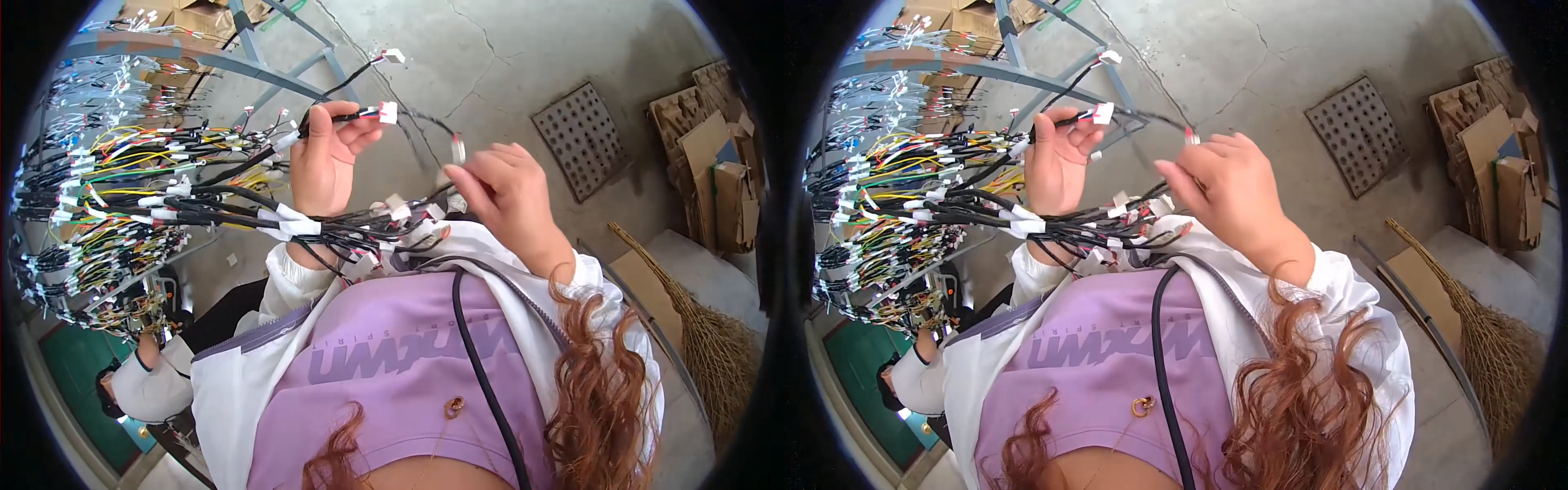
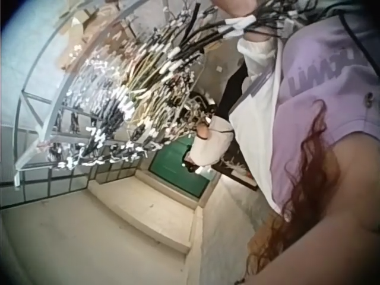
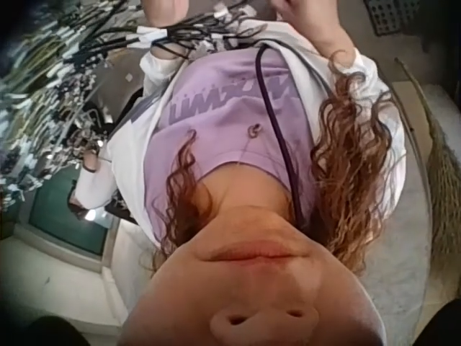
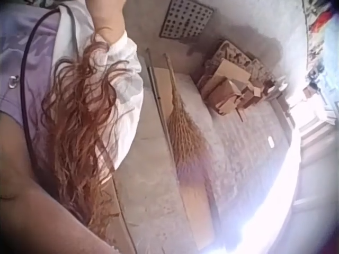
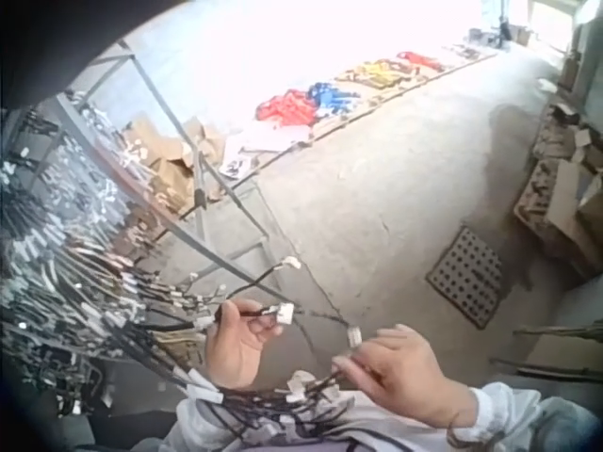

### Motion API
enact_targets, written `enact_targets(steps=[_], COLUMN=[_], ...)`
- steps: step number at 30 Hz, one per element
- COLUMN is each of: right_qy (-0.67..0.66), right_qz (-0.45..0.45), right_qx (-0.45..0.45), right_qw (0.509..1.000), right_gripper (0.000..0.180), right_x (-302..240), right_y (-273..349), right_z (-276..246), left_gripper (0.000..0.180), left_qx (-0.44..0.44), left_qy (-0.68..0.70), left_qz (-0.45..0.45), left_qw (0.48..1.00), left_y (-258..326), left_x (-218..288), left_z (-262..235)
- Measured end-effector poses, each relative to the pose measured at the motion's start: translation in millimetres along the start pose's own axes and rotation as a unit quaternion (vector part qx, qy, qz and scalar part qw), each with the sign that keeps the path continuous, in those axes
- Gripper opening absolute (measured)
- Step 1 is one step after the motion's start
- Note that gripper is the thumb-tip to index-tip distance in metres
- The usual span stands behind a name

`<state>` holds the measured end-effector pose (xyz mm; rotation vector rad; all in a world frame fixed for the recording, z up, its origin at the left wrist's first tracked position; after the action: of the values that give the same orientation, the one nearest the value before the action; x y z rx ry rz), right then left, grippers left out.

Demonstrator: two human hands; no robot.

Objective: Sorting and inspecting multiple multicolored wire harnesses in an industrial warehouse setting.

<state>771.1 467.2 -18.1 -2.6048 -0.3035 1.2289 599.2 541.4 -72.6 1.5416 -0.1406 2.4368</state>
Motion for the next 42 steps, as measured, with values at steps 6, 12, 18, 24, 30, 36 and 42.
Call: enact_targets(steps=[6, 12, 18, 24, 30, 36, 42], right_qy=[-0.197, -0.773, -0.708, -0.548, -0.495, -0.575, -0.793], right_qz=[0.029, 0.190, 0.160, 0.050, -0.014, 0.032, 0.071], right_qx=[-0.191, -0.102, 0.024, -0.024, -0.039, 0.029, -0.058], right_qw=[0.961, 0.596, 0.687, 0.835, 0.868, 0.817, 0.602], right_gripper=[0.029, 0.052, 0.034, 0.034, 0.036, 0.045, 0.046], right_x=[7.6, 28.2, 23.7, -10.8, -20.4, -18.2, -18.2], right_y=[29.3, 1.6, -14.7, -16.4, -10.4, -8.3, -10.5], right_z=[65.6, 91.5, 47.3, 26.7, 21.2, 19.5, 42.4], left_gripper=[0.036, 0.036, 0.034, 0.038, 0.038, 0.039, 0.038], left_qx=[-0.039, -0.105, -0.069, -0.116, -0.125, -0.144, -0.188], left_qy=[0.104, 0.188, 0.187, 0.176, 0.167, 0.172, 0.167], left_qz=[0.046, -0.024, -0.105, -0.126, -0.128, -0.119, -0.120], left_qw=[0.993, 0.976, 0.974, 0.969, 0.970, 0.967, 0.960], left_y=[-4.6, 20.1, 41.4, 44.6, 48.1, 47.5, 47.4], left_x=[0.3, -6.8, -26.8, -32.5, -30.1, -28.6, -32.8], left_z=[10.8, 20.2, -10.1, -8.8, -4.9, 1.1, -0.1])
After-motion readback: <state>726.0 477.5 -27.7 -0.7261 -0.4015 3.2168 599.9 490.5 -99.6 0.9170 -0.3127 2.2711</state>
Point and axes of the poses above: each hand's wrist, its own y-axis away from the middle knuckle, its own z-axis out of the palm, x = y × z, the point moved 10 cm from there along -y, towards the middle knuckle, and after that the axes turned 1 degree about z, right-handed, at the moved point
